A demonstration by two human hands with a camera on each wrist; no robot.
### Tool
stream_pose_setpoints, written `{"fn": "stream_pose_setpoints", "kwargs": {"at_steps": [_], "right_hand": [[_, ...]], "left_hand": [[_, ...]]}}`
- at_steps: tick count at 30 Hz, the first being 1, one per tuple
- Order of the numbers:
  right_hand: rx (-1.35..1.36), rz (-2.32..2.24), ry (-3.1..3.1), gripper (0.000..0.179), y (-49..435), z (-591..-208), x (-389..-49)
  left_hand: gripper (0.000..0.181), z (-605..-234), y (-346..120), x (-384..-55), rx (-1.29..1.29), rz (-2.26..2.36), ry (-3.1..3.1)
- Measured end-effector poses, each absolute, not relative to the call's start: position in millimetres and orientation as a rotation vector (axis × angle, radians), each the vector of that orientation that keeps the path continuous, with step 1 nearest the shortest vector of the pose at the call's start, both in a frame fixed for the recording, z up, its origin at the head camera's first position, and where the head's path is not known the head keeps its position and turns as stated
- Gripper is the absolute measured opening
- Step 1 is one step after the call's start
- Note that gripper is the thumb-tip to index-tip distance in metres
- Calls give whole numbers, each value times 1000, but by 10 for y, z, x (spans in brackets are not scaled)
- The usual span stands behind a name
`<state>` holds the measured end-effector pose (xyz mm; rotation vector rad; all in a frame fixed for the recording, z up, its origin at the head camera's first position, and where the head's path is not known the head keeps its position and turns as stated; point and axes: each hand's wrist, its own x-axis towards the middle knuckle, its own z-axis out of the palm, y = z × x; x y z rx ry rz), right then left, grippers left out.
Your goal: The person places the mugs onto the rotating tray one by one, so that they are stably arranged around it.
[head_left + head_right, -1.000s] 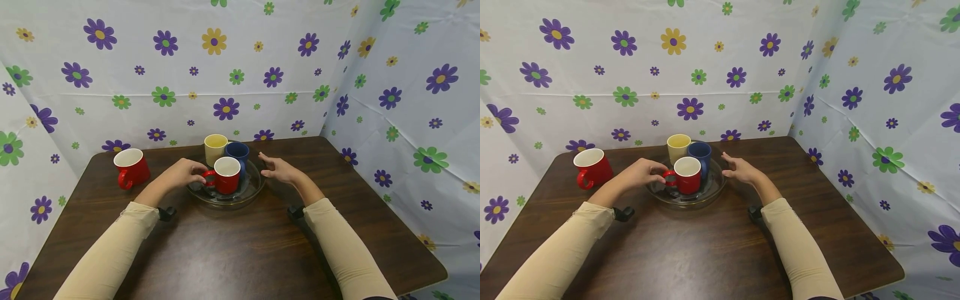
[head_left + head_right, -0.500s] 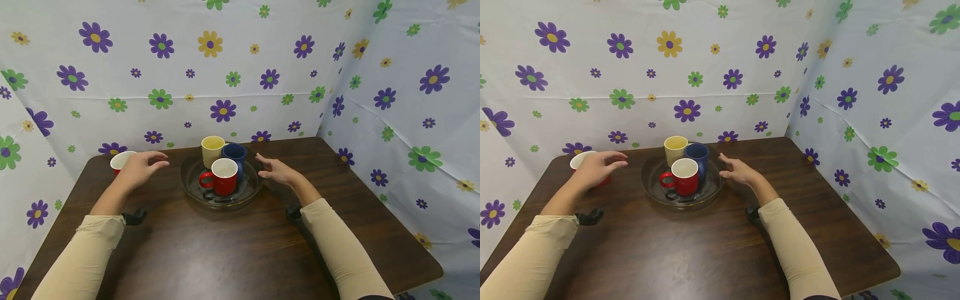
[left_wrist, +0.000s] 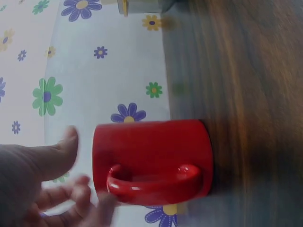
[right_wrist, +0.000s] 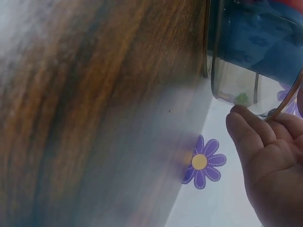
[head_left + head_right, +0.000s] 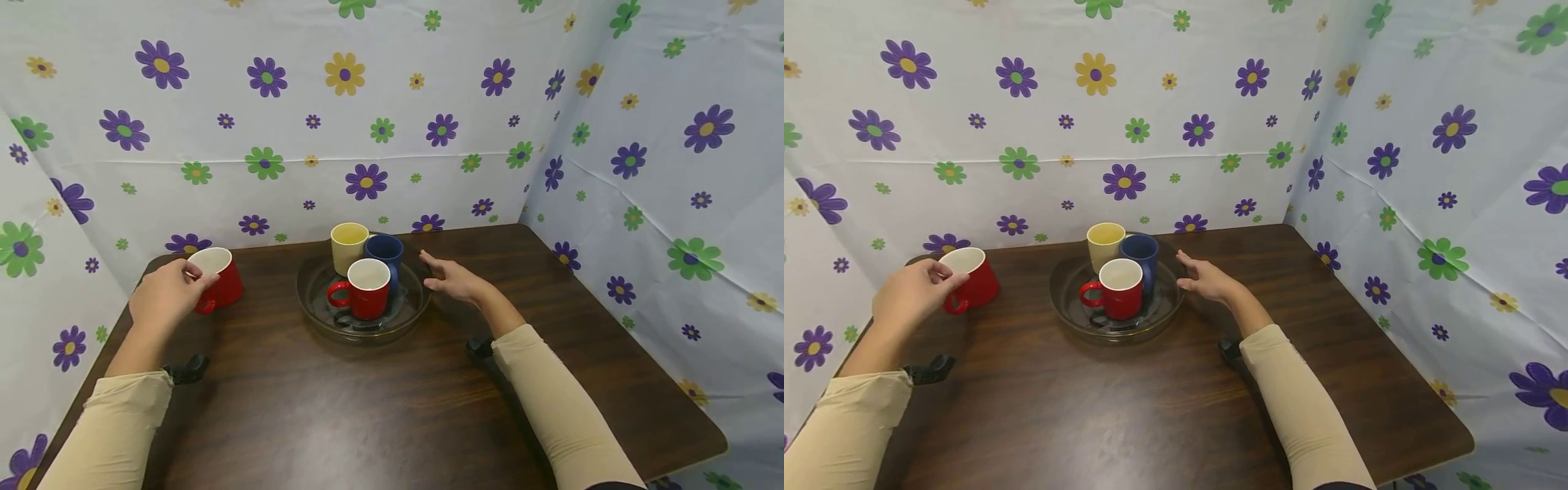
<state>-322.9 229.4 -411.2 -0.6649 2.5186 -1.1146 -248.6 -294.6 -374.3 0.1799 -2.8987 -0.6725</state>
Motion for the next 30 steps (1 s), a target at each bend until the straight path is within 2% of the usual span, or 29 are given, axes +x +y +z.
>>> {"fn": "stream_pose_setpoints", "kwargs": {"at_steps": [4, 11, 30], "right_hand": [[-648, -1125, 2508, 70, 2292, -4114, -3222], [-632, -1103, 2543, 69, 2295, -4118, -3245], [-569, -1132, 2708, 56, 2253, -4145, -3297]], "left_hand": [[60, -3781, -3004, -2472, 247, -670, -2972], [50, -3839, -3075, -2471, 275, -654, -3100], [48, -3907, -3121, -2482, 267, -662, -3126]]}}
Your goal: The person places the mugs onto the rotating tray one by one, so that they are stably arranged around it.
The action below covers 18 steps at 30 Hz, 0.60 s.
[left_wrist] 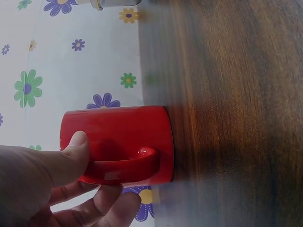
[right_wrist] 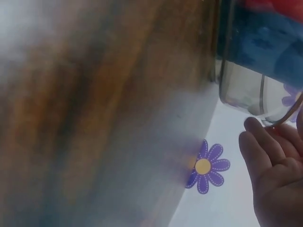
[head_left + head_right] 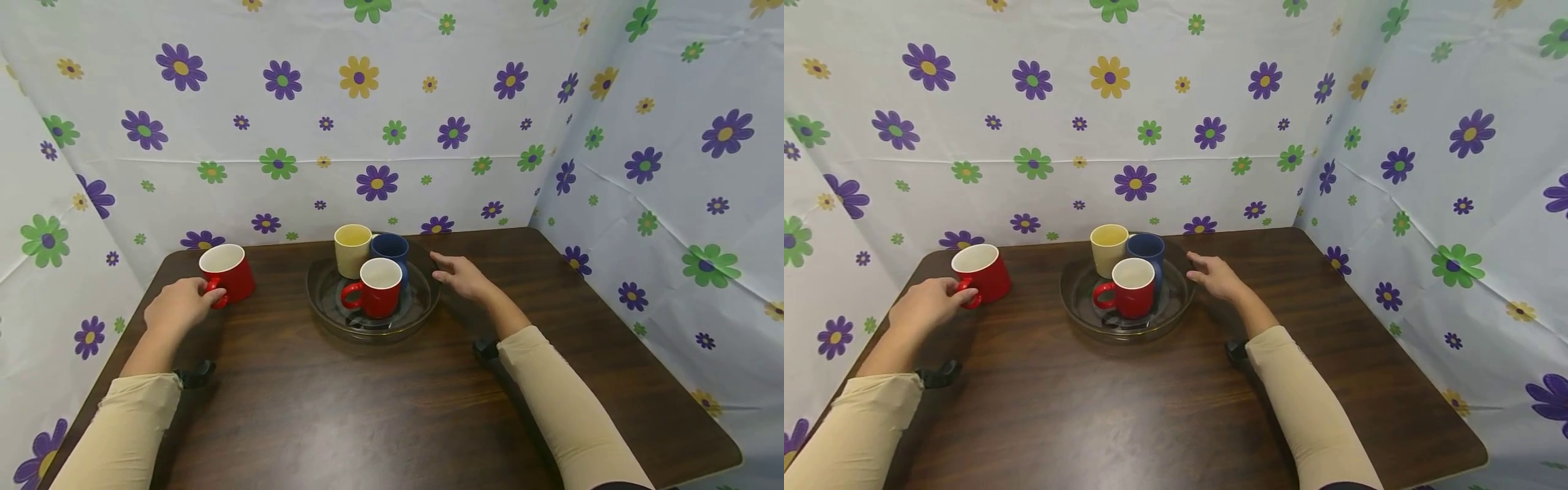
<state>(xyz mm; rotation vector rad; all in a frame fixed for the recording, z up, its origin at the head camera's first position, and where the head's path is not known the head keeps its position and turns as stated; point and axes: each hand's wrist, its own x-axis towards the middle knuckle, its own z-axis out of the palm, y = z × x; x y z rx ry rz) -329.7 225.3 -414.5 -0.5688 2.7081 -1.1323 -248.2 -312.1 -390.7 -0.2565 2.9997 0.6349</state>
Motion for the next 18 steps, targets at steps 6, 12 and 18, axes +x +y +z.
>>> {"fn": "stream_pose_setpoints", "kwargs": {"at_steps": [6, 12, 18], "right_hand": [[-511, -1149, 2785, 58, 2257, -4160, -3212], [-501, -1087, 2739, 73, 2246, -4041, -3026], [-555, -1006, 2698, 84, 2193, -4028, -2884]], "left_hand": [[49, -3912, -3111, -2477, -260, 652, 2993], [53, -3901, -3106, -2448, -262, 670, 2998], [59, -3901, -3115, -2452, -286, 669, 2990]]}}
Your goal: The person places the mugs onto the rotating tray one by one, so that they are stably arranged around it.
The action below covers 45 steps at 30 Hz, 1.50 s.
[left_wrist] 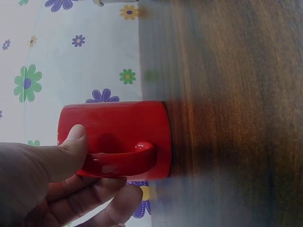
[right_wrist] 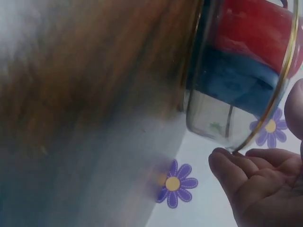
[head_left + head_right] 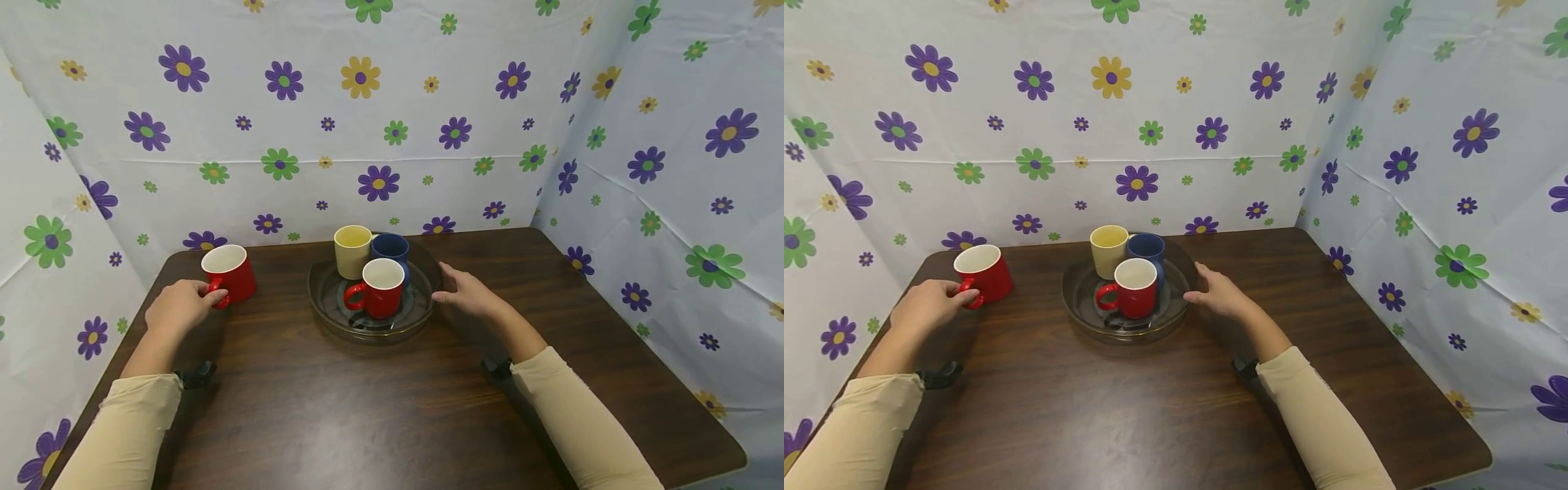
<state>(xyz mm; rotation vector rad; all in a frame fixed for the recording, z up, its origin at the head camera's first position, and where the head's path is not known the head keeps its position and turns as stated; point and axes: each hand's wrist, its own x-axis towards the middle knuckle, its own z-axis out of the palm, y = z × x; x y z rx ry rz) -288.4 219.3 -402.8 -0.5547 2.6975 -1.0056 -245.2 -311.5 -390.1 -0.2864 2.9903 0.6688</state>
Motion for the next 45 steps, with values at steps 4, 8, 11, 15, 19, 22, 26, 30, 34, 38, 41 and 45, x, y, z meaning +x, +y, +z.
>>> {"fn": "stream_pose_setpoints", "kwargs": {"at_steps": [4, 8, 11, 15, 19, 22, 26, 30, 34, 38, 41, 45], "right_hand": [[-573, -983, 2711, 84, 2175, -4056, -2868], [-587, -1006, 2715, 82, 2186, -4072, -2886], [-608, -1009, 2709, 81, 2196, -4077, -2909], [-622, -989, 2713, 79, 2206, -4069, -2946], [-629, -963, 2715, 75, 2222, -4061, -2995], [-621, -965, 2707, 72, 2236, -4059, -3029], [-590, -972, 2721, 68, 2245, -4063, -3063], [-577, -980, 2757, 63, 2234, -4074, -3083], [-548, -992, 2785, 64, 2221, -4083, -3076], [-519, -993, 2827, 67, 2186, -4067, -3024], [-531, -983, 2849, 71, 2138, -4047, -2967], [-520, -937, 2835, 83, 2062, -4021, -2872]], "left_hand": [[63, -3911, -3112, -2458, -297, 668, 2980], [63, -3918, -3111, -2468, -286, 675, 2974], [62, -3919, -3110, -2472, -284, 682, 2970], [61, -3920, -3105, -2470, -285, 688, 2965], [61, -3924, -3096, -2469, -282, 693, 2969], [60, -3933, -3095, -2472, -280, 694, 2972], [59, -3946, -3102, -2480, -285, 702, 2969], [59, -3956, -3119, -2487, -292, 706, 2964], [59, -3962, -3141, -2487, -294, 698, 2966], [59, -3960, -3156, -2479, -283, 696, 2971], [60, -3955, -3164, -2468, -278, 705, 2968], [60, -3953, -3174, -2459, -276, 713, 2964]]}}
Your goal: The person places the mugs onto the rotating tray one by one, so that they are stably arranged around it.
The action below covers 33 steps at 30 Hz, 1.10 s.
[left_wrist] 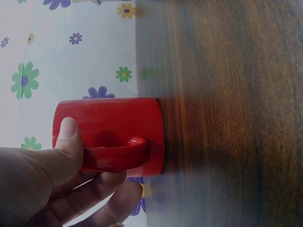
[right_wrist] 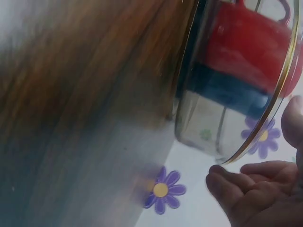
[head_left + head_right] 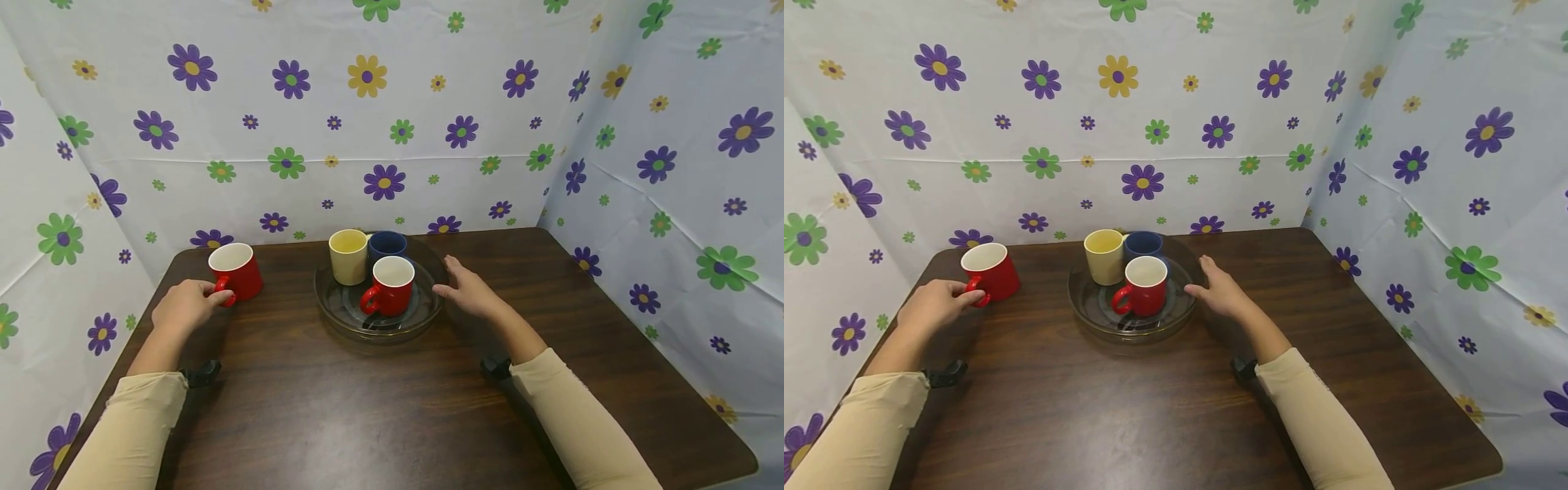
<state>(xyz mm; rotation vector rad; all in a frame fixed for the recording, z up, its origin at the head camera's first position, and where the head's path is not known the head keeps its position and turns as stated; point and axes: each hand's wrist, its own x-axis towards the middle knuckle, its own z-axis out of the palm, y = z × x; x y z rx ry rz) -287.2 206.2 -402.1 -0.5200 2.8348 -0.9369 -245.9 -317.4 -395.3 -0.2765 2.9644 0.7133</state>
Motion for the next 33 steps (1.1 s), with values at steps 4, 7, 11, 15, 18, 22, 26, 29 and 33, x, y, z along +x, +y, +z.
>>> {"fn": "stream_pose_setpoints", "kwargs": {"at_steps": [4, 7, 11, 15, 18, 22, 26, 29, 33], "right_hand": [[-493, -863, 2814, 91, 1999, -4005, -2792], [-497, -822, 2814, 90, 1976, -4005, -2767], [-502, -800, 2813, 87, 1973, -4010, -2772], [-488, -815, 2808, 85, 1976, -4000, -2780], [-481, -814, 2812, 83, 1987, -3994, -2790], [-481, -800, 2822, 82, 2004, -3994, -2812], [-479, -800, 2827, 80, 2019, -3987, -2835], [-476, -788, 2840, 79, 2032, -3982, -2851], [-494, -750, 2864, 77, 2054, -3984, -2887]], "left_hand": [[59, -3946, -3179, -2447, -279, 718, 2966], [58, -3937, -3180, -2434, -285, 724, 2960], [57, -3938, -3183, -2425, -288, 726, 2957], [58, -3948, -3186, -2423, -286, 725, 2960], [58, -3953, -3184, -2425, -288, 728, 2962], [58, -3959, -3180, -2427, -287, 728, 2963], [56, -3960, -3177, -2427, -285, 729, 2961], [54, -3961, -3172, -2426, -286, 728, 2961], [55, -3965, -3162, -2423, -286, 721, 2964]]}}
